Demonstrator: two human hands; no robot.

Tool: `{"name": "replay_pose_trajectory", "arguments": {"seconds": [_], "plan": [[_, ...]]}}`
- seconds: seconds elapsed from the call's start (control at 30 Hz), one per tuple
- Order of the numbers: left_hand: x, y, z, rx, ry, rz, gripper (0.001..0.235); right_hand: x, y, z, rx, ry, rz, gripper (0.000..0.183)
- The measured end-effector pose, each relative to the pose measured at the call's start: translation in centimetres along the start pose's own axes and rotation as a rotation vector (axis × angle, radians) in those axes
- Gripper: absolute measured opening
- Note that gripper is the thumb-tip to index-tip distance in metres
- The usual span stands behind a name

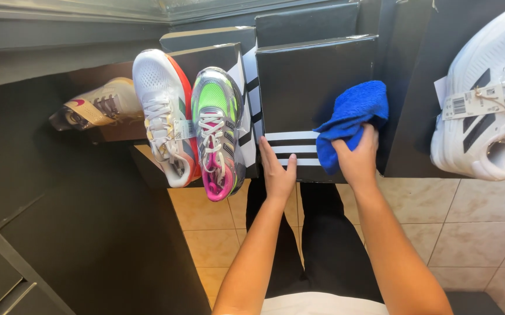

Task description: Cleaning and wiping down shoe boxes using a cloth

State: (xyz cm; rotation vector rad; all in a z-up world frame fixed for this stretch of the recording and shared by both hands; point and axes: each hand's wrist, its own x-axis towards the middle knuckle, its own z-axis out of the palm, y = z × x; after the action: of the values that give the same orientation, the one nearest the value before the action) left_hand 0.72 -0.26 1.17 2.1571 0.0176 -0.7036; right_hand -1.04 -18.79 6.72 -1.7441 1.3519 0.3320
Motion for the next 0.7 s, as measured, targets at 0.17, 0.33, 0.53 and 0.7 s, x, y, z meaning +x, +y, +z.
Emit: {"name": "replay_pose_trajectory", "arguments": {"seconds": [0.17,0.33,0.53,0.7], "plan": [[0.3,1.9,-1.2,-0.016,-0.108,-0.117,0.091,-5.2,-2.5,-3.2,0.07,0.039,-0.173,0.071],[-1.8,11.5,-6.7,-0.261,-0.151,0.134,0.064,-11.5,0.7,-5.1,0.449,-0.073,-0.314,0.085],[-2.6,15.1,-14.3,-0.637,-0.188,0.063,0.075,-7.8,0.5,-2.4,0.961,-0.328,0.117,0.068],[-1.9,16.2,-17.1,-0.431,-0.177,0.102,0.079,-7.8,-2.1,4.3,0.699,-0.522,-0.493,0.074]]}}
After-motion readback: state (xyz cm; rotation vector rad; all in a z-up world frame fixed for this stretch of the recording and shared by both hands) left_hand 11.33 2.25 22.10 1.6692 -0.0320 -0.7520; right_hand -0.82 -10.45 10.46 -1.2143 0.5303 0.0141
